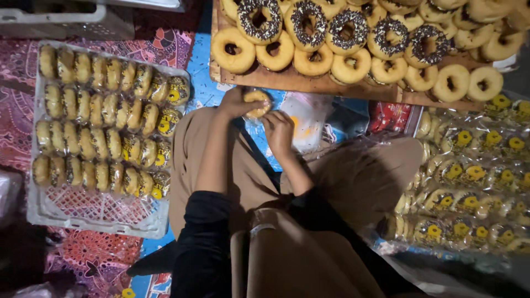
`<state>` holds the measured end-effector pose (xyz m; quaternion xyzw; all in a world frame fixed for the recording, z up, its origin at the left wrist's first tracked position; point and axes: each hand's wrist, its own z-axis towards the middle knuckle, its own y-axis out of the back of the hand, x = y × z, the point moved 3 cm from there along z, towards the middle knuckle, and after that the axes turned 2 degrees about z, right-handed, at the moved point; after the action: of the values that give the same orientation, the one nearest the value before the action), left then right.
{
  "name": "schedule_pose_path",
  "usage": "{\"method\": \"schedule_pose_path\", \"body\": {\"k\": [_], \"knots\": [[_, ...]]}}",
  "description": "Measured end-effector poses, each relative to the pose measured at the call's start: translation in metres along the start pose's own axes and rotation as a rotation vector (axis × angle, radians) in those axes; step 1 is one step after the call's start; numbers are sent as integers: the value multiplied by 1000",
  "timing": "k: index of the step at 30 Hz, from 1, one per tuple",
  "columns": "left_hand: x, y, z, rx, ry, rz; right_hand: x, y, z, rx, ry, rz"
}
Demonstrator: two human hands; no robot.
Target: The person sits on the floor and repeatedly picks up ring-shaped cookies from a wooden board, places them into small clear plastic bags, and sets the filled bags into a white plastic crate. The person handles the cookies one at a time throughout the clip.
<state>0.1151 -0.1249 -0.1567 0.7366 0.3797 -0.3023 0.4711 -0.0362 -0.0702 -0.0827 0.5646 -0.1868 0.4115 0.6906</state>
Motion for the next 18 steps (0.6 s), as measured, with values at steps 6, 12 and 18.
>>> {"method": "schedule_pose_path", "body": {"k": [6, 12, 18], "knots": [[5, -13, 5, 165, 106, 154, -51, 22, -9, 66, -4, 193], [23, -39, 18, 188, -8, 427, -150, 123, -23, 109, -198, -150], [9, -31, -36, -62, -153, 7, -97, 199, -45, 465, -76, -145]]}}
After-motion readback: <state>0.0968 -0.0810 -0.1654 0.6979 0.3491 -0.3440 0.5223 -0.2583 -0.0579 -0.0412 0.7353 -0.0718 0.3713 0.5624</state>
